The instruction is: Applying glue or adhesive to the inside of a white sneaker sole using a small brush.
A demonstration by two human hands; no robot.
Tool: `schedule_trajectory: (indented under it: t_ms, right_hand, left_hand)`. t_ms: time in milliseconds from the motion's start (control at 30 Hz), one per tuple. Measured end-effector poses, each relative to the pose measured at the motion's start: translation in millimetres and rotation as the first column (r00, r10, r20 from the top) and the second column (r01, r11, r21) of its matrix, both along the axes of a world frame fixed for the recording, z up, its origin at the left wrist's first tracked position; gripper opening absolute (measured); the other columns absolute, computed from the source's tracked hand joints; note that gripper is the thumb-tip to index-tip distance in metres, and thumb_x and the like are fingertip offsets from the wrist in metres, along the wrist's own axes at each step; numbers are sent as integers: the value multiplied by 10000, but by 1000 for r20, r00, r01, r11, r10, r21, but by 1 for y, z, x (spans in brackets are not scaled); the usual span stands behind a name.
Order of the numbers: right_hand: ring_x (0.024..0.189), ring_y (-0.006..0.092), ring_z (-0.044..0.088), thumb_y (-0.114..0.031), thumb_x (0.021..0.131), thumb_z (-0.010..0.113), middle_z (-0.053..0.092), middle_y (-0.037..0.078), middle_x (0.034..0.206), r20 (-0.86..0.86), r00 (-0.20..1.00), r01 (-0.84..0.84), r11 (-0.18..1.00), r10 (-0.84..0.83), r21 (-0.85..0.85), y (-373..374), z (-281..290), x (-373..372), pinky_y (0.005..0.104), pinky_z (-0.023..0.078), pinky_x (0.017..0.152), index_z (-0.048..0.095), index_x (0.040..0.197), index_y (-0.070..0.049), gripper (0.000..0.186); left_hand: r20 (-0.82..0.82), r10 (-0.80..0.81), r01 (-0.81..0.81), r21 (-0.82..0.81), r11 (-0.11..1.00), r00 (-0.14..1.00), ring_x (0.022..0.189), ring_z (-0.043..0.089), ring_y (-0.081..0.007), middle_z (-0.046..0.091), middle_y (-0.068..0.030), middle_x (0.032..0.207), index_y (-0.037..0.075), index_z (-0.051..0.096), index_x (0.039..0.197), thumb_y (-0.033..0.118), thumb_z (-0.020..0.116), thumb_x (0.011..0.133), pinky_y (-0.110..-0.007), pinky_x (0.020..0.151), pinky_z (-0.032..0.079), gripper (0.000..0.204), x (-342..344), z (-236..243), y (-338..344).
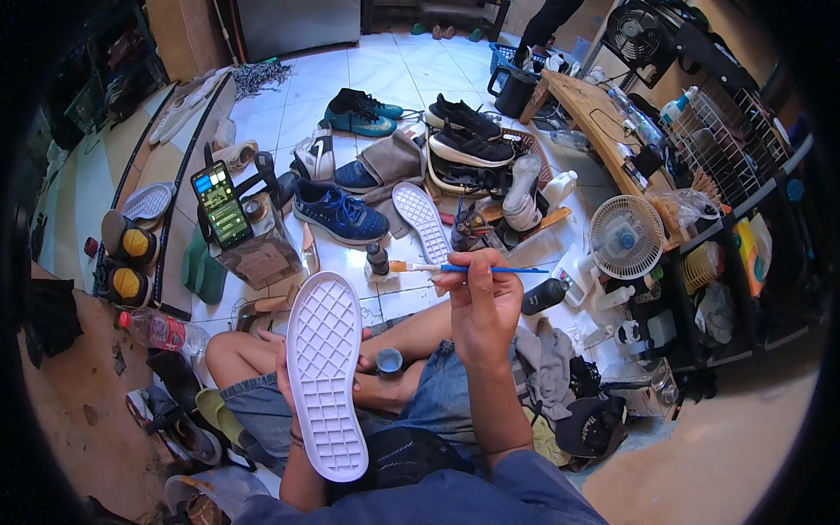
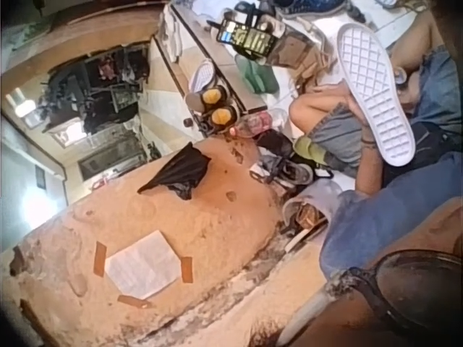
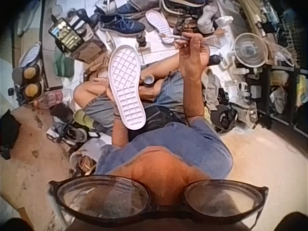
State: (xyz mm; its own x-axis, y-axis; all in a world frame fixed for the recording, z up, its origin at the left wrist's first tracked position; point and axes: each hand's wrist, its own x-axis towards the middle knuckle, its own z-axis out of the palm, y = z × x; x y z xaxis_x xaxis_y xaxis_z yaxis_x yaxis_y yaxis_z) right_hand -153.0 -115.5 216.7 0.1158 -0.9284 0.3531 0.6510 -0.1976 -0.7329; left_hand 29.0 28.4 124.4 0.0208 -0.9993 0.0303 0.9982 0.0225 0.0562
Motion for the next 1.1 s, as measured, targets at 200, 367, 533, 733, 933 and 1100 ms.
schedule_trajectory:
  t_ms: [200,367,533,733,933,1100]
  right_hand:
    - [778,186,694,-233,993,625,686,133,968,63,998,-1,999,-1,42,-1,-19,2,327,565,785,615,987,15,248]
    - [736,131,669,-240,990,630,691,80,854,-20,999,31,999,-30,39,10,-12,3,318,539,742,616,996,-7,234]
    - [795,177,696,-222,971,660,683,124,968,-18,1000,-20,1000,20,4,11,-13,0,314,560,783,615,966,20,246]
    - [787,175,696,-234,970,663,678,110,943,-30,999,-28,1000,28,4,22,-11,8,315,558,782,621,965,25,262]
    - [782,180,607,-210,945,696,626,93,891,-201,977,57,993,-77,-104,21,-22,13,312,508,726,624,978,-19,207]
    - [776,205,587,-42,814,756,726,84,884,-480,822,-34,814,-307,-580,24,-14,17,309,470,693,701,971,-31,167]
  left_hand:
    - [-23,-13,11,-90,996,1000,1169,530,-560,229,-394,1514,54,109,1574,624,295,932,-566,736,617,878,-10,2,0]
    - [-114,-48,40,-68,997,992,1129,556,-562,306,-368,1487,54,137,1567,625,306,918,-597,756,607,881,-10,6,0]
    - [-8,-20,21,109,994,1000,1150,572,-520,403,-257,1471,54,188,1550,635,299,911,-642,794,586,870,-2,-16,11]
    - [306,-1,2,-3,1000,952,1153,582,-496,412,-260,1466,88,193,1558,641,302,907,-642,793,586,861,6,-19,21]
    - [-26,8,-9,-12,1000,1000,1157,554,-548,405,-269,1479,44,216,1551,630,282,910,-642,797,574,871,-5,-6,23]
    - [-69,-31,22,-126,992,997,1079,616,-497,515,-417,1254,-14,254,1526,679,240,916,-546,847,576,923,-9,8,13]
